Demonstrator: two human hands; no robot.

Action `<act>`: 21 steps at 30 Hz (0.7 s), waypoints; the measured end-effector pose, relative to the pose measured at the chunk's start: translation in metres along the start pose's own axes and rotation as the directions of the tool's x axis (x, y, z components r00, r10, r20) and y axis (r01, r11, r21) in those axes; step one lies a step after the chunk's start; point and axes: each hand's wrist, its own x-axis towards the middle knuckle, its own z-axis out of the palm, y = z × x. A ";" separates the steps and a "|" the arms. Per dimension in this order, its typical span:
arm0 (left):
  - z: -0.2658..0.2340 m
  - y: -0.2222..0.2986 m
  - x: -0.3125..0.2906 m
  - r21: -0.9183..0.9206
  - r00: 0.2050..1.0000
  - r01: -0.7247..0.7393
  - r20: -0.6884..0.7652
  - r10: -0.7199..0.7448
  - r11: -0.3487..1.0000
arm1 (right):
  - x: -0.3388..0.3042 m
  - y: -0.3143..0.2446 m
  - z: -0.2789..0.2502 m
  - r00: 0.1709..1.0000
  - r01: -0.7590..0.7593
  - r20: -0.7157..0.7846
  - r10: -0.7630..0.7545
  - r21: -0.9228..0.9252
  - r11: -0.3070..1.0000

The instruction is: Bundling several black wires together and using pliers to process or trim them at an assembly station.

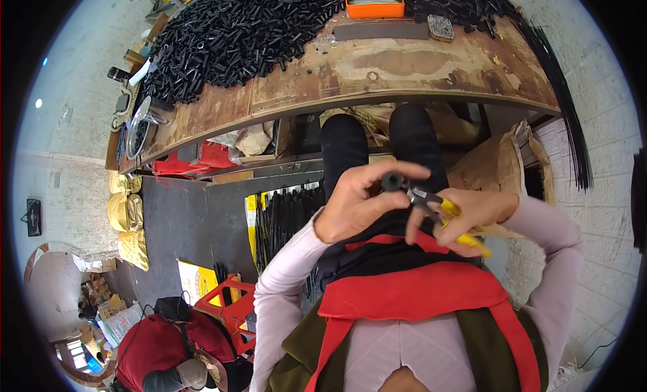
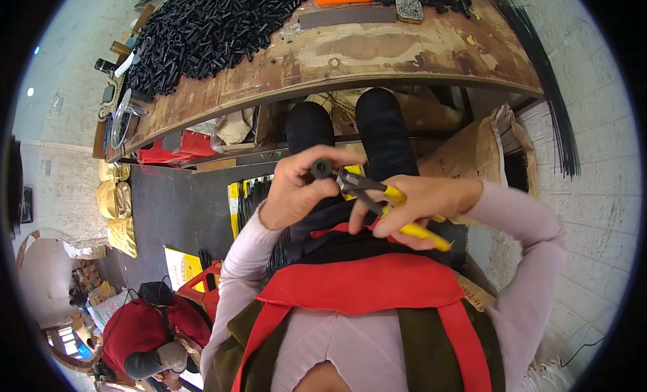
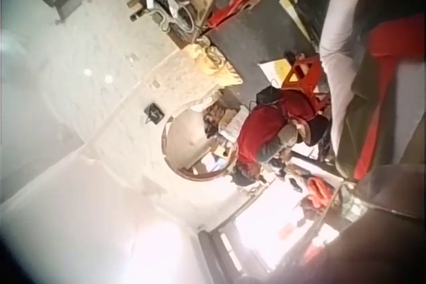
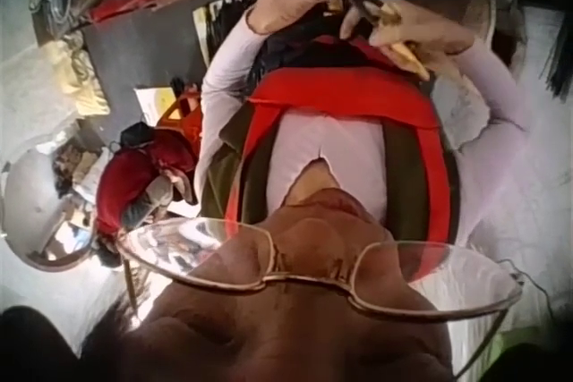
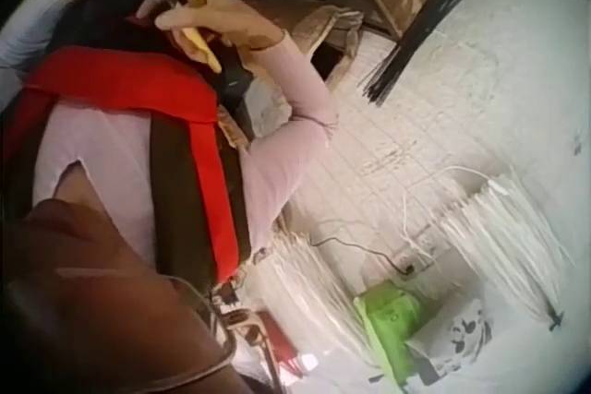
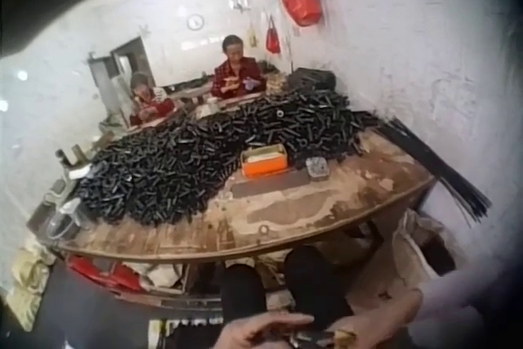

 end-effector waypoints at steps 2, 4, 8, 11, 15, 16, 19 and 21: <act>-0.004 -0.001 0.001 0.036 0.999 0.026 -0.025 -0.025 0.999 | 0.002 0.012 0.003 0.965 0.126 -0.225 -0.134 -0.051 0.991; -0.008 0.004 0.006 0.005 0.989 0.032 -0.144 -0.031 0.999 | 0.004 0.009 -0.001 0.685 0.190 -0.438 -0.582 -0.663 0.724; -0.011 -0.005 0.006 0.100 0.984 0.005 -0.180 0.014 0.995 | 0.003 0.009 -0.018 0.584 0.089 -0.323 -0.744 -0.886 0.455; -0.014 -0.009 0.004 0.114 0.996 -0.032 -0.076 0.041 0.993 | -0.002 0.000 -0.013 0.851 0.167 -0.280 -0.445 -0.659 0.734; -0.015 -0.006 0.008 0.162 0.998 -0.035 -0.053 0.044 0.986 | 0.003 0.008 -0.008 0.783 0.190 -0.378 -0.494 -0.611 0.769; -0.014 -0.006 0.007 0.163 0.998 -0.035 -0.053 0.044 0.986 | 0.003 0.009 -0.008 0.773 0.191 -0.374 -0.513 -0.634 0.750; -0.014 -0.010 0.005 0.222 0.995 -0.019 -0.088 0.039 0.975 | 0.004 0.009 -0.006 0.792 0.212 -0.366 -0.488 -0.586 0.782; -0.014 -0.014 0.004 0.228 0.995 0.007 -0.096 0.015 0.974 | 0.000 0.007 -0.006 0.801 0.190 -0.364 -0.475 -0.599 0.778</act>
